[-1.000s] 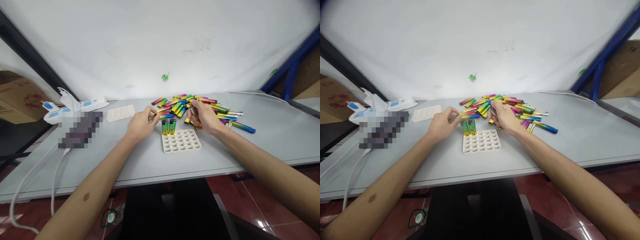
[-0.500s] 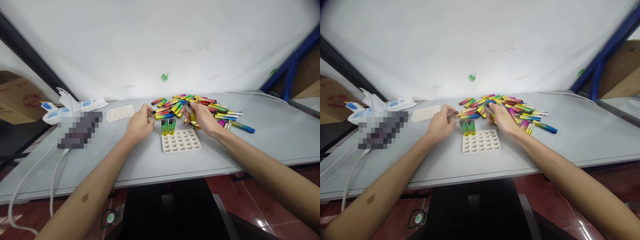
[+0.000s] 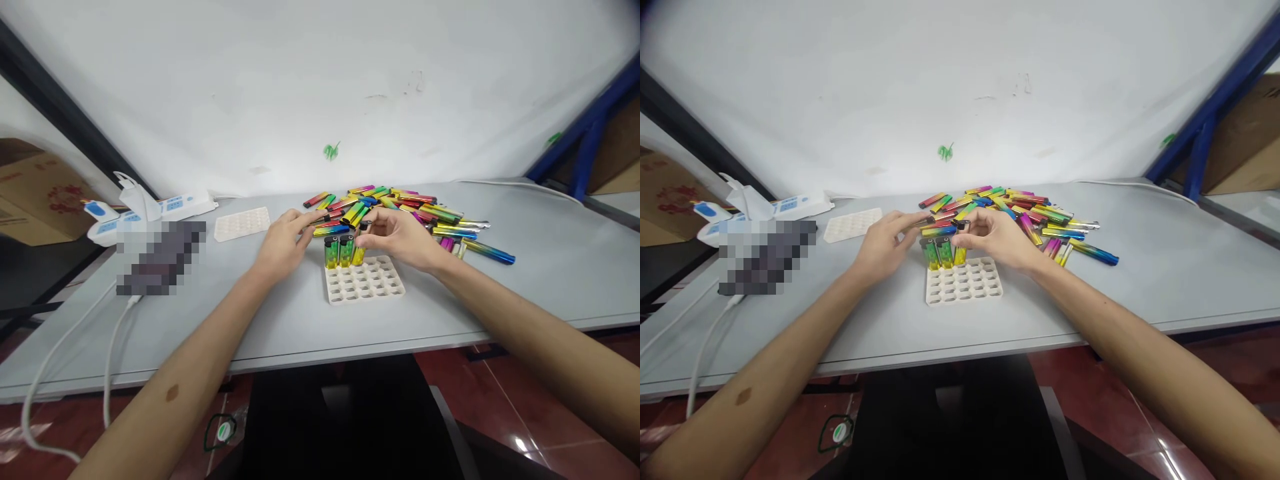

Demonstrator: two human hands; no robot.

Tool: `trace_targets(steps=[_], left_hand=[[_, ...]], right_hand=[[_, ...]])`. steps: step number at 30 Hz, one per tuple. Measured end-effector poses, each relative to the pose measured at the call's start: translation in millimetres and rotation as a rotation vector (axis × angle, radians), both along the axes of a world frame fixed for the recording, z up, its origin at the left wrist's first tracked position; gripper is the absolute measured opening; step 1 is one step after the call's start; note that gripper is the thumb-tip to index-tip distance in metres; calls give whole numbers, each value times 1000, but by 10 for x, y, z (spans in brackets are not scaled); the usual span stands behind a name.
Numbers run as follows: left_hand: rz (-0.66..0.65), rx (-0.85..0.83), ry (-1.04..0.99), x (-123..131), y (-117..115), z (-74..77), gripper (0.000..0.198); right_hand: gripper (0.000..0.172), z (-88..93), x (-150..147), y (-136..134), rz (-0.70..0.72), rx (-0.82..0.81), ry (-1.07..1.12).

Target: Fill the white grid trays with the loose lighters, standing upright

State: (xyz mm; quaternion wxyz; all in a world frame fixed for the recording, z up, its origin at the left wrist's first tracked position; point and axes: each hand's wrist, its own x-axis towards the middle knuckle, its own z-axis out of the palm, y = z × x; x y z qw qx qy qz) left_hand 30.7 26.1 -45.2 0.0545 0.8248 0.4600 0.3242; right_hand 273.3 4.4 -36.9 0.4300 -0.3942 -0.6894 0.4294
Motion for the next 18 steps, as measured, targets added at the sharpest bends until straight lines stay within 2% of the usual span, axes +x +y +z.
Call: trace_targets(steps=[6, 11, 15, 18], left_hand=[[23, -17, 10, -1, 7, -16, 38], [19, -68, -68, 6, 8, -31, 24], [1, -70, -145, 24, 1, -15, 20], [-43, -121, -218, 41, -2, -10, 22]], right_hand=[[40, -37, 28, 16, -60, 93, -150], [44, 21, 38, -30, -52, 193, -290], [45, 73, 31, -61, -35, 239, -425], [43, 56, 48, -34, -54, 296, -394]])
